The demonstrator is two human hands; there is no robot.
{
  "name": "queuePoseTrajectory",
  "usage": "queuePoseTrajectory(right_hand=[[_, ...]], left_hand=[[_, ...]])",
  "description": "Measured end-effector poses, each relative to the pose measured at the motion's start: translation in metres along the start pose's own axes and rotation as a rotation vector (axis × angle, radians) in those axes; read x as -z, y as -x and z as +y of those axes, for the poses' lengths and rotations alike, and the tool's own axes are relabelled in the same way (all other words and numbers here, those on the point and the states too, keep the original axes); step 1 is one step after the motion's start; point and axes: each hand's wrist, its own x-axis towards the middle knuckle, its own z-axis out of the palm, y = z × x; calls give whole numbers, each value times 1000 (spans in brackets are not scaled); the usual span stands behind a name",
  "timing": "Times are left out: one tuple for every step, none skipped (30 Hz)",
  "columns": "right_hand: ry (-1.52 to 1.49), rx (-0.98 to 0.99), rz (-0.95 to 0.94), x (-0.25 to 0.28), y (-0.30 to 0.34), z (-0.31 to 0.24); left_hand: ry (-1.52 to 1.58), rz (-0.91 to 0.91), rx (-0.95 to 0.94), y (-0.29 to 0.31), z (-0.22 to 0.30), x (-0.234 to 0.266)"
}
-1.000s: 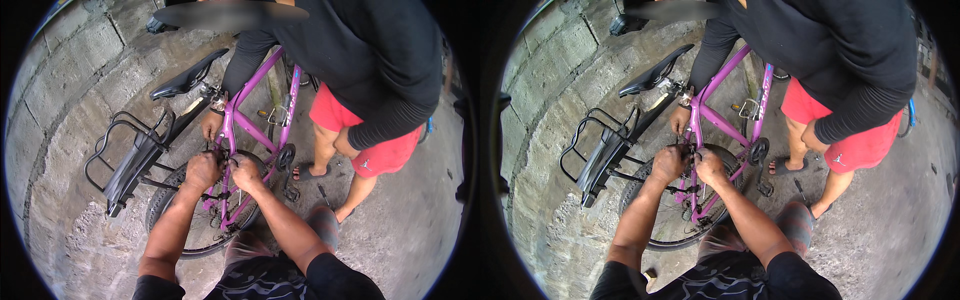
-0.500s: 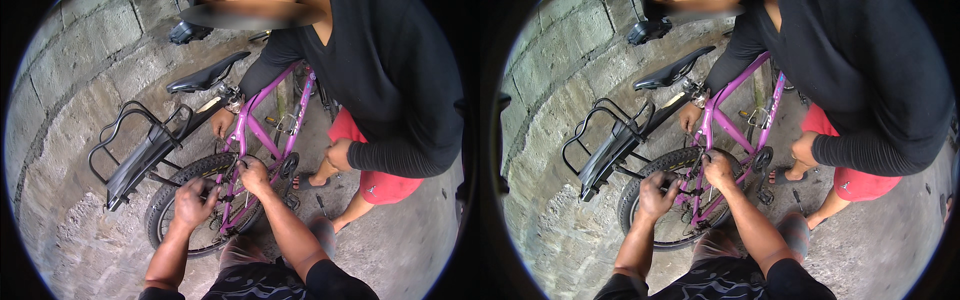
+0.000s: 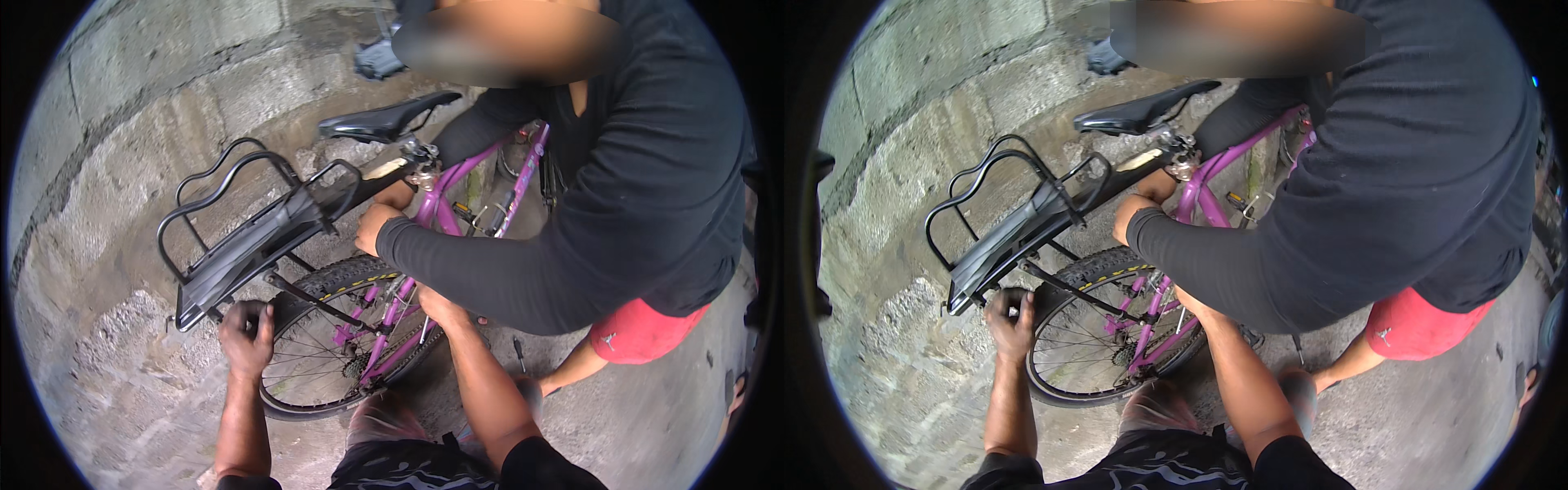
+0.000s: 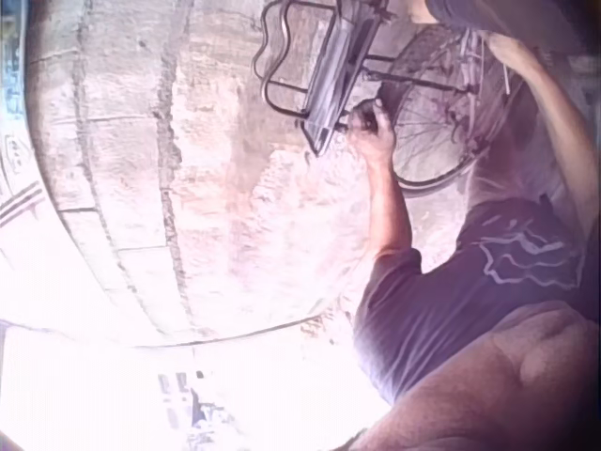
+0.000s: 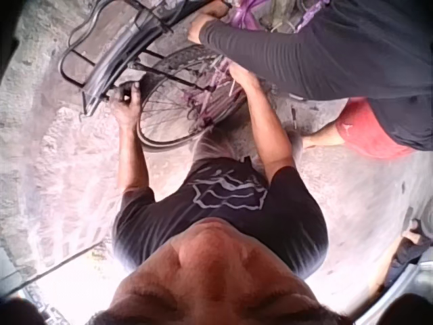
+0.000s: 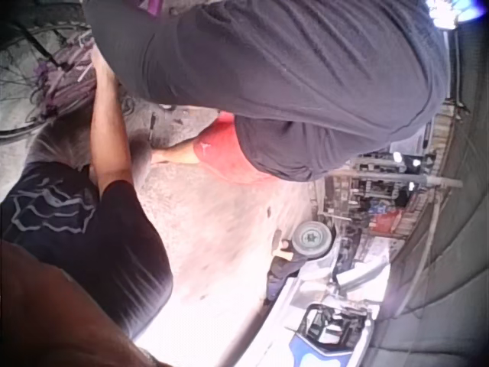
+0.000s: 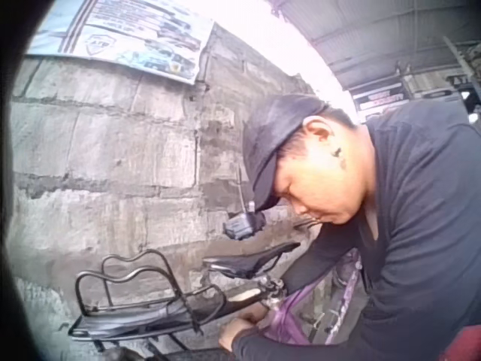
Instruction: The person kneels and uses a wrench to tighten bolts on the rear wheel and derailleur of a purple bicycle. Another person assists by holding the rear rack and adjusting the chain. The bicycle remains on the ground during the repair.
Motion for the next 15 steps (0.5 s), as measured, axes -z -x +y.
queuePoseTrajectory(right_hand=[[-2,37,34,-7,1,5],[21,78,65,-1,1,7],[36,121,88,4,2,2],[39,126,60,9,-1,-2],[42,127,28,17,-2,-11],[46,129,-5,23,-6,-19],[59,72,-28,41,-8,-17],[67,81,-43,40,-8,-22],[77,90,-58,38,-9,-27],[97,91,-64,40,-8,-27],[105,96,-82,35,-10,-23],[41,75,-65,33,-9,-19],[-23,54,-49,30,-9,-16],[-113,8,-48,32,-5,-20],[-204,-31,-38,33,-7,-24]], left_hand=[[17,-34,124,-4,-3,-3],[48,-70,253,-7,-3,-11],[11,-109,271,-10,0,-12],[-24,-148,292,-15,4,-12],[-71,-158,231,-16,5,-12],[-96,-169,108,-11,-9,-13],[15,-190,50,-17,-2,-22],[79,-209,-1,-19,-1,-17],[107,-186,17,-13,-9,-18],[156,-180,47,-11,-12,-21],[153,-171,58,-10,-14,-21],[150,-162,69,-9,-16,-21],[117,-164,51,-8,-18,-21],[122,-165,67,-6,-16,-20],[126,-165,83,-5,-14,-20]])
